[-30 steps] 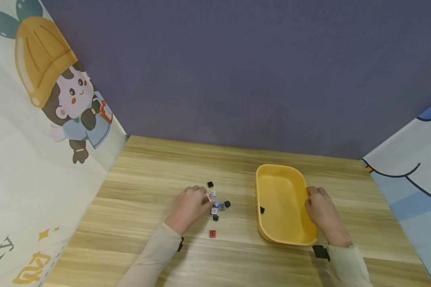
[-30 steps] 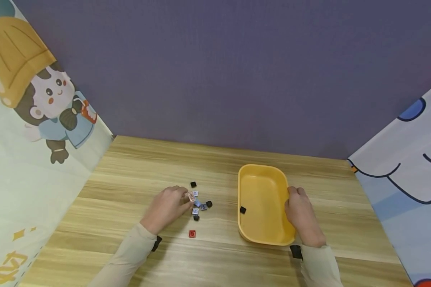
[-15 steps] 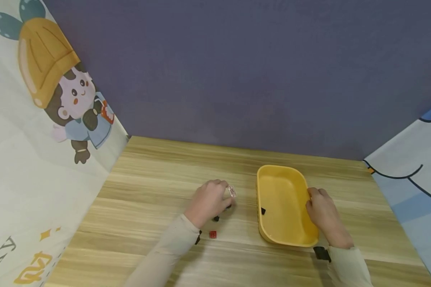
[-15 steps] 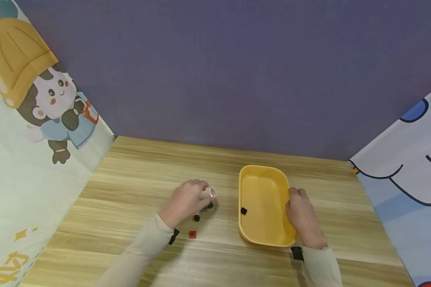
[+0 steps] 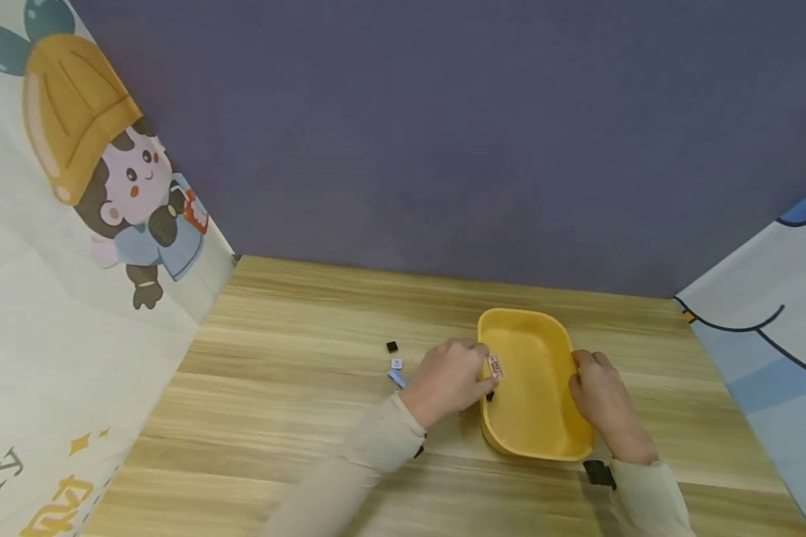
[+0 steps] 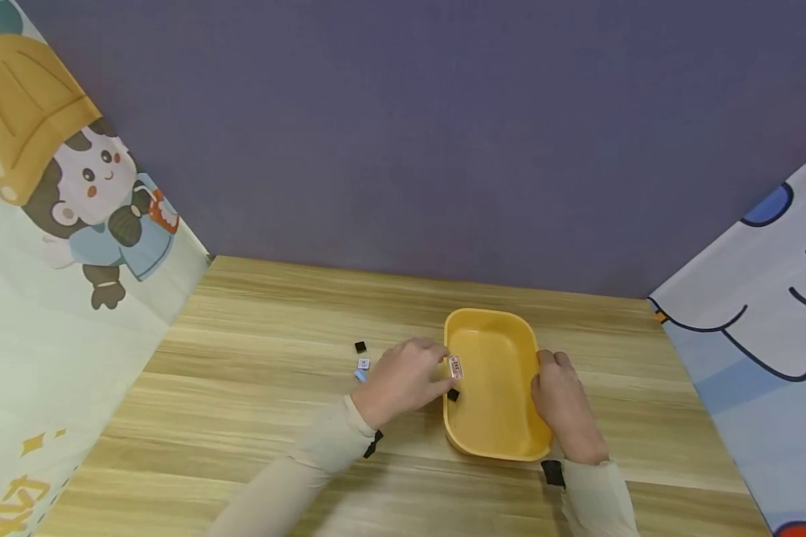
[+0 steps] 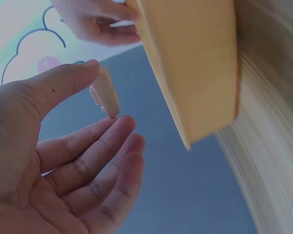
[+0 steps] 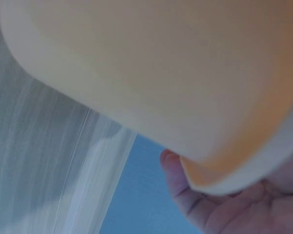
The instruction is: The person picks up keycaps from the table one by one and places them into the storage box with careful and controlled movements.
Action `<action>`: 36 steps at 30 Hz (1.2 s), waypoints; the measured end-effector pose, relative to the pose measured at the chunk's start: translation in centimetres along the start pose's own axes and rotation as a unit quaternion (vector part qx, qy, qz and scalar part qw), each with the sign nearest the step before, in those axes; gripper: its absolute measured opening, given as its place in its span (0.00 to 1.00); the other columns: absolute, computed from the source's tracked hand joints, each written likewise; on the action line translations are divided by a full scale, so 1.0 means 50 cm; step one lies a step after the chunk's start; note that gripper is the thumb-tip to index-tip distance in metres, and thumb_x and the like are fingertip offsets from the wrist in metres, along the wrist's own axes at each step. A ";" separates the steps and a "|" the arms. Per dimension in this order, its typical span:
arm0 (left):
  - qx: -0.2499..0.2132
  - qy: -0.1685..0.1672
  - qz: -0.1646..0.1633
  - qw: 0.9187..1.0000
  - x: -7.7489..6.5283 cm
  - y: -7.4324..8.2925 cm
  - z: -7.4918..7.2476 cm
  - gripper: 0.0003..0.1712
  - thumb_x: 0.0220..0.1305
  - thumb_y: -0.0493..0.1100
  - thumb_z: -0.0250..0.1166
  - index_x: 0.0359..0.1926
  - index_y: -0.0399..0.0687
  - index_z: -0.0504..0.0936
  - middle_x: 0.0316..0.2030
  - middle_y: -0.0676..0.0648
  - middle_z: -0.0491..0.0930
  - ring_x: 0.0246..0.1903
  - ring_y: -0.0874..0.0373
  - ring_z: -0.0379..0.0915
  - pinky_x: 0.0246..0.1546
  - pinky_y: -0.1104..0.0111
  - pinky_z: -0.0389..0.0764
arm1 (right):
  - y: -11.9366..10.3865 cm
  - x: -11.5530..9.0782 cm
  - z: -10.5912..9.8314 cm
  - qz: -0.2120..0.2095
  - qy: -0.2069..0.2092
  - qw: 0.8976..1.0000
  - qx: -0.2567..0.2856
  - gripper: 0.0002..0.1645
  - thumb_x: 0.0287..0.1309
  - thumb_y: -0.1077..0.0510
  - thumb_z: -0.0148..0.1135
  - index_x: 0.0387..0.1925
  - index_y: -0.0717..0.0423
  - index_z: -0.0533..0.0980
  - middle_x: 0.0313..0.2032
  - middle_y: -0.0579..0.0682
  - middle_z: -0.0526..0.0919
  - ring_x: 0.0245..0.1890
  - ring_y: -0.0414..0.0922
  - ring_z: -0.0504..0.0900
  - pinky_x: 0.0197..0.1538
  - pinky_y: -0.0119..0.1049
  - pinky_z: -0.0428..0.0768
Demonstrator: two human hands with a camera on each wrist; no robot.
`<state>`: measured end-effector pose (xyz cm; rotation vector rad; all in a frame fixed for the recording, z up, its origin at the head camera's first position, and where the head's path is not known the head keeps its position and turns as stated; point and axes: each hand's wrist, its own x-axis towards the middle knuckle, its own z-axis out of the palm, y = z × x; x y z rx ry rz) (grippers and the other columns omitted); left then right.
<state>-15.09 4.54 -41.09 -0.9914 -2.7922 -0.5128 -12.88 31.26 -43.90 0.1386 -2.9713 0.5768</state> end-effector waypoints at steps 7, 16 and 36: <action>0.031 -0.020 0.021 0.999 0.012 0.031 0.011 0.21 0.64 0.61 0.67 0.44 0.50 0.85 0.33 0.54 0.81 0.30 0.62 0.75 0.26 0.70 0.78 | -0.002 0.000 0.001 0.000 0.001 1.000 0.000 0.19 0.59 0.75 0.55 0.51 0.82 0.69 0.41 0.76 0.74 0.39 0.66 0.77 0.38 0.60 0.79; 0.021 -0.012 0.033 0.999 0.014 0.040 0.015 0.20 0.64 0.61 0.68 0.42 0.51 0.85 0.31 0.56 0.79 0.28 0.64 0.72 0.26 0.72 0.76 | -0.002 0.003 -0.001 0.001 -0.002 1.000 -0.004 0.19 0.58 0.74 0.55 0.51 0.82 0.69 0.41 0.76 0.73 0.39 0.67 0.76 0.39 0.60 0.79; 0.025 0.040 0.023 0.999 -0.015 -0.021 0.008 0.15 0.62 0.53 0.72 0.42 0.47 0.86 0.34 0.52 0.84 0.30 0.59 0.78 0.27 0.71 0.80 | -0.002 0.003 0.000 0.015 -0.010 1.000 -0.008 0.20 0.61 0.74 0.55 0.54 0.83 0.68 0.42 0.77 0.73 0.40 0.68 0.77 0.40 0.61 0.79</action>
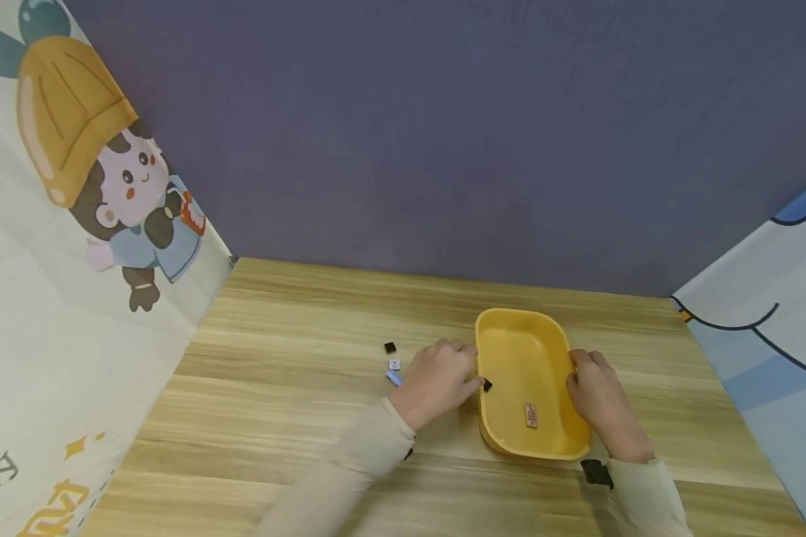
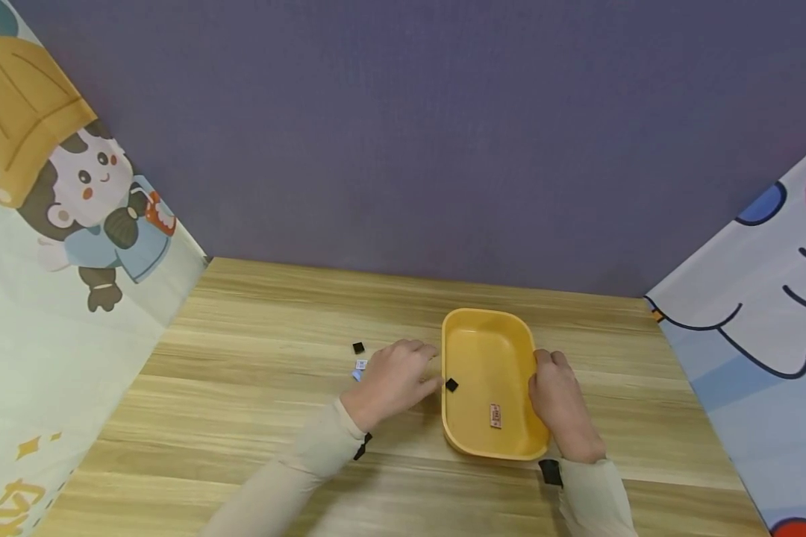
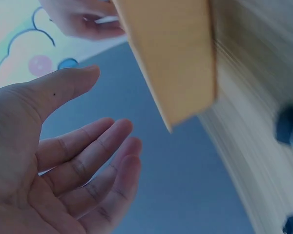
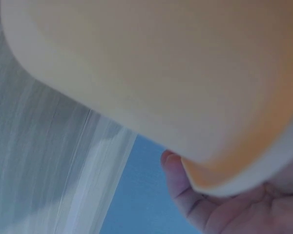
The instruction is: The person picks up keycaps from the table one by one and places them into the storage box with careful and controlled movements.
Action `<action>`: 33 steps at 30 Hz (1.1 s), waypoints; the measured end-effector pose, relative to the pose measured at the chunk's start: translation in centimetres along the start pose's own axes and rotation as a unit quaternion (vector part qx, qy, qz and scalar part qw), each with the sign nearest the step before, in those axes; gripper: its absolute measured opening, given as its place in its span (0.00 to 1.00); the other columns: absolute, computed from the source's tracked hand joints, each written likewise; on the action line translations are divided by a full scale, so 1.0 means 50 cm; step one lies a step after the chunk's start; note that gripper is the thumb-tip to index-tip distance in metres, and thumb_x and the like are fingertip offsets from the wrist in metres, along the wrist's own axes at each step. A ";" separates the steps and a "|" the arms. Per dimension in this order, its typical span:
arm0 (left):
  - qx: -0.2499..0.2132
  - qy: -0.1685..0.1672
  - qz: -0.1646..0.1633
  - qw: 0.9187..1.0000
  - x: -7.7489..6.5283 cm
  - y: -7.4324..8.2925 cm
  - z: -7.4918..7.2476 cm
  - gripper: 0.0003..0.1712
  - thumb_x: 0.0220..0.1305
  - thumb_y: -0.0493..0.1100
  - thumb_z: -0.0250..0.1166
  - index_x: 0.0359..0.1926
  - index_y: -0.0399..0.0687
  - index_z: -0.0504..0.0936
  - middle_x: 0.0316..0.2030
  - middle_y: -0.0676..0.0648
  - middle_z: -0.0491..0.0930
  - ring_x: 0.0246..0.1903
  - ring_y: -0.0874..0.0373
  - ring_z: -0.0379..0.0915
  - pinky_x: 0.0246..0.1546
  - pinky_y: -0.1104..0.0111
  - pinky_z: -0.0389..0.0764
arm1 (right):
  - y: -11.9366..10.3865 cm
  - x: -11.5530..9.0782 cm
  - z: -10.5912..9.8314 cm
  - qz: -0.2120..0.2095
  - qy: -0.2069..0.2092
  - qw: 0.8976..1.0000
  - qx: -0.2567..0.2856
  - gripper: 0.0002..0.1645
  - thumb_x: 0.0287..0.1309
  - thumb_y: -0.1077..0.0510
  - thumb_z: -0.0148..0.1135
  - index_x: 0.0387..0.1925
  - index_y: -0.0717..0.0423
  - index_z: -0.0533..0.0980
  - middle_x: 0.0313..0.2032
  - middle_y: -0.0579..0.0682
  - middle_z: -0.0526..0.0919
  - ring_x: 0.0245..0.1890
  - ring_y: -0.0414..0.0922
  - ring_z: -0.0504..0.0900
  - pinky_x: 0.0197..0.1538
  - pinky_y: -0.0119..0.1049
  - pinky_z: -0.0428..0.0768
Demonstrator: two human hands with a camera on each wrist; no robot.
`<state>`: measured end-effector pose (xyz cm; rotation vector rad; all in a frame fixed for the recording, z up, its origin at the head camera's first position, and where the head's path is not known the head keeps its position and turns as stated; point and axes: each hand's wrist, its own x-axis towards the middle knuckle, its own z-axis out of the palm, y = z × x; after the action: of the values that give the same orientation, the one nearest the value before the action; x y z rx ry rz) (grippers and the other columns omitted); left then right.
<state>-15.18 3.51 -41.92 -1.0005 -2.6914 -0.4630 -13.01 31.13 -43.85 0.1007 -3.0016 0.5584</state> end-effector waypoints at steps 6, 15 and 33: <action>0.021 0.006 -0.041 0.999 -0.023 -0.052 -0.004 0.19 0.61 0.52 0.73 0.46 0.44 0.86 0.38 0.47 0.85 0.34 0.54 0.82 0.31 0.66 0.84 | 0.002 0.001 0.001 -0.007 0.009 1.000 -0.003 0.20 0.59 0.75 0.56 0.53 0.84 0.68 0.42 0.77 0.73 0.40 0.69 0.77 0.39 0.61 0.79; -0.002 0.002 -0.096 0.995 -0.058 -0.130 -0.003 0.22 0.60 0.51 0.74 0.49 0.42 0.85 0.43 0.44 0.85 0.41 0.49 0.83 0.35 0.61 0.85 | 0.001 -0.001 0.003 -0.005 0.010 1.000 -0.005 0.20 0.59 0.75 0.55 0.52 0.84 0.69 0.42 0.77 0.73 0.40 0.69 0.77 0.40 0.62 0.79; -0.057 -0.047 -0.184 0.980 -0.082 -0.242 0.028 0.16 0.57 0.42 0.75 0.44 0.37 0.85 0.37 0.41 0.84 0.34 0.52 0.81 0.37 0.62 0.84 | -0.002 0.001 0.004 0.004 0.007 1.000 -0.004 0.21 0.60 0.74 0.56 0.53 0.83 0.68 0.42 0.76 0.73 0.40 0.68 0.77 0.40 0.60 0.80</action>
<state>-20.36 -7.08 -47.07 -0.5561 -2.9746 -0.6603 -13.08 30.97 -44.02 0.0829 -2.9926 0.5457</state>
